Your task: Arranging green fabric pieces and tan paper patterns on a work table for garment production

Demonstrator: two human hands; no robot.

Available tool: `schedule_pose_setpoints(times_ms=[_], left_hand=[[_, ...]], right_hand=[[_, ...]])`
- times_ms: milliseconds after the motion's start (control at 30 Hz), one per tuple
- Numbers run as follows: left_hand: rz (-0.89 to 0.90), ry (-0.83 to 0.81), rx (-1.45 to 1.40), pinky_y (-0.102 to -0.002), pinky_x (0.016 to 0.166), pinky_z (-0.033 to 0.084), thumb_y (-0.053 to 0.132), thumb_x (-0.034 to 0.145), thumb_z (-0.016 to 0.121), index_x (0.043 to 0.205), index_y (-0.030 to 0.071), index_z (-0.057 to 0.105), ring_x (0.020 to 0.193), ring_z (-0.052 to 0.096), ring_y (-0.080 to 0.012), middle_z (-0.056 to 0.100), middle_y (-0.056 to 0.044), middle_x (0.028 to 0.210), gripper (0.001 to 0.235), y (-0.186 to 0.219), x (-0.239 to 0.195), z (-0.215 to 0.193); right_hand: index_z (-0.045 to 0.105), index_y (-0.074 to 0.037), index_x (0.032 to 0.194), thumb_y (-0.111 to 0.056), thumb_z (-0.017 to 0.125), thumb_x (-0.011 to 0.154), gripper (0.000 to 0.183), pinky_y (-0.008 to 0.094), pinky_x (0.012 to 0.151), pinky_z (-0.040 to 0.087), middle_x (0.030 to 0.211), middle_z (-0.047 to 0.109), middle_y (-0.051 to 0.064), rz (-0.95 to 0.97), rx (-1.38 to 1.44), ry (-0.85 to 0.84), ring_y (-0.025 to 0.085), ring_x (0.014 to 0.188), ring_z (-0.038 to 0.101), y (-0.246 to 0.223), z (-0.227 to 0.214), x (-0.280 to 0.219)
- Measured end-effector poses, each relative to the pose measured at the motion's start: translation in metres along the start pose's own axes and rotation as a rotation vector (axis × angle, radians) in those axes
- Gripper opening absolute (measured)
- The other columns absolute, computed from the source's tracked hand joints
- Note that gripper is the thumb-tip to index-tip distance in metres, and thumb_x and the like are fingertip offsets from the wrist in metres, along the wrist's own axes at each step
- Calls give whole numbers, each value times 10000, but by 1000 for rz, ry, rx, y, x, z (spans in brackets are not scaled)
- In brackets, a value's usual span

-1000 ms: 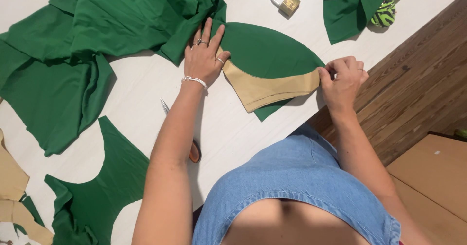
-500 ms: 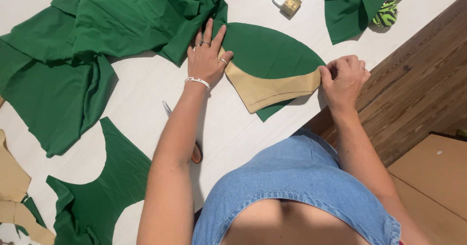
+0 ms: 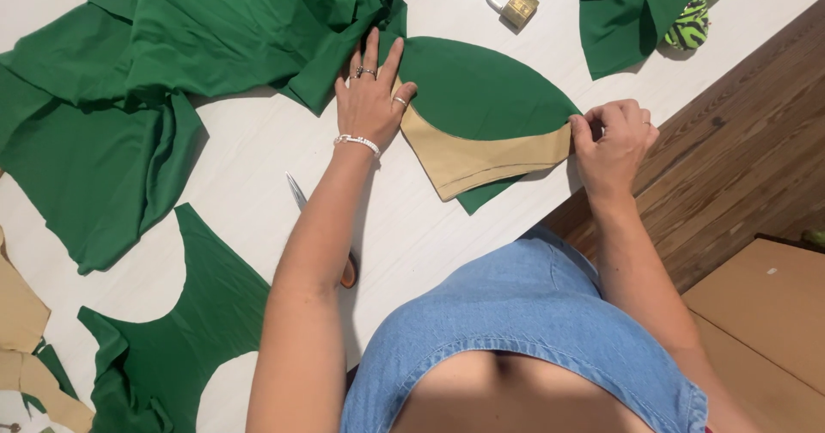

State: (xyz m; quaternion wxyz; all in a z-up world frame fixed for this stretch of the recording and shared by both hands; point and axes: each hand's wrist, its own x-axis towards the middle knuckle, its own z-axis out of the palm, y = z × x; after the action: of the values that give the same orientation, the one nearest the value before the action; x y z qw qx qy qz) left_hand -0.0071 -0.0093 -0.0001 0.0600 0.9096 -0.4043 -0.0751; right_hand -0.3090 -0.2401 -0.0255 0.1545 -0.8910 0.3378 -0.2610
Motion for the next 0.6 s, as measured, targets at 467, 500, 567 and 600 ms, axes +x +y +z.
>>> schedule_pose_setpoints(times_ms=[467,500,567,600], left_hand=[[-18,5,60,-528,1022,401,571,1083,438,1648,341,258,1485,377,-346,147,-12,1716,636,0,1,3],[-19,14,60,-528,1022,401,571,1083,438,1648,341,258,1485,377,-346,147,-12,1716,636,1,2,3],[-19,11,42,-534,1018,399,574,1070,432,1641,332,274,1488,367,-328,170,-22,1714,640,0,0,3],[-25,14,44,-534,1018,399,574,1070,432,1641,332,274,1488,367,-328,170,-22,1714,640,1,2,0]], right_hand=[[634,-190,1320,-696,701,838,702,524,935,373,1225,676,88,-324,-132,-531,308,1093,611,-108,3,24],[634,-190,1320,-696,701,838,702,524,935,373,1225,676,88,-329,-133,-524,308,1093,611,-112,7,21],[587,-193,1275,-569,846,615,802,478,834,346,1035,619,72,-372,-264,-461,315,925,621,-120,15,13],[587,-193,1275,-569,846,615,802,478,834,346,1035,619,72,-378,-262,-461,315,925,621,-119,15,17]])
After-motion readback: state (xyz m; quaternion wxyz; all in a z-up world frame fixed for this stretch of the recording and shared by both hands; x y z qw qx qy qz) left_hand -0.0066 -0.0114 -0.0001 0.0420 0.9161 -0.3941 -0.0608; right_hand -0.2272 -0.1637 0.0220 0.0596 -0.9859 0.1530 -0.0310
